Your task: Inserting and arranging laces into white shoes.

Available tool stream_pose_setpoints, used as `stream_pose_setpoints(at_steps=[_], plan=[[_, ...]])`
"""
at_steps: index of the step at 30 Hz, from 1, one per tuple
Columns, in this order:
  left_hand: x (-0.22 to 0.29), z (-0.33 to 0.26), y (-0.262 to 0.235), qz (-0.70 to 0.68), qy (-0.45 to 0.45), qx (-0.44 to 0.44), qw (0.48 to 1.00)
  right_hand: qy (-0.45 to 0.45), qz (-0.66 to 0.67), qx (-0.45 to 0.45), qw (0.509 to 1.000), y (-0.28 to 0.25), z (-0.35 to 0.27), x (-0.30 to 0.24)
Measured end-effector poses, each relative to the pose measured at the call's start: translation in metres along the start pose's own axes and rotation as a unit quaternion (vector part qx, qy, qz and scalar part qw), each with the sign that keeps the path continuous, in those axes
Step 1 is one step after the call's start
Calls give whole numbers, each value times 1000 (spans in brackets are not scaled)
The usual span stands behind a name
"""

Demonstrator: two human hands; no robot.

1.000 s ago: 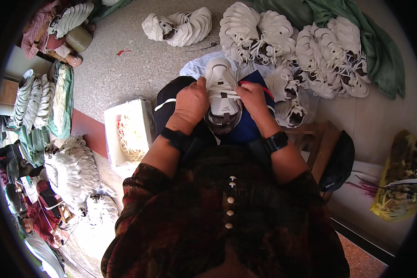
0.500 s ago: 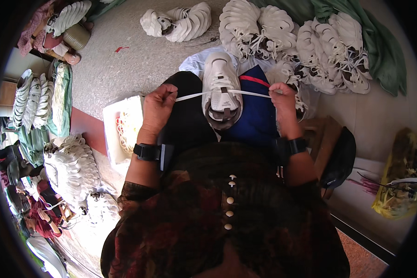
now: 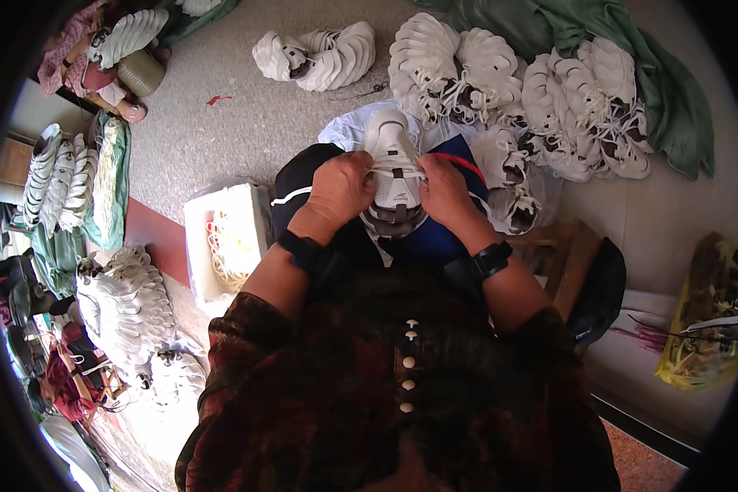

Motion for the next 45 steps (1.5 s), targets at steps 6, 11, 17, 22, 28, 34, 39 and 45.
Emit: stream_pose_setpoints(at_steps=[6,11,17,22,28,34,39,45], plan=[[-4,17,5,-64,-1,-21,998,11,-9,-19,1000,-8,6,-19],[-19,23,13,-214,-51,-84,972,54,45,-43,997,-17,16,-13],[-6,23,9,-94,-9,-144,985,-23,71,-52,996,-16,25,-11],[5,27,7,7,26,-68,997,-134,-79,-19,988,-17,21,-18],[-4,7,1,-8,30,8,999,-238,-177,7,955,-23,-2,-26],[4,-4,-7,-142,32,-15,989,-289,-141,-42,946,-19,-27,-28],[17,-8,-27,-44,109,27,993,-265,-63,-54,961,-18,-26,-33],[15,-22,-30,54,142,53,987,-199,25,-29,979,-17,-22,-29]])
Point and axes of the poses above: each hand's wrist, its own z-axis towards the middle knuckle, its own y-axis out of the palm, x = y × z, the point moved 7 cm from there along z, towards the middle knuckle, and after that the axes turned 13 degrees about z, right-handed, at the moved point
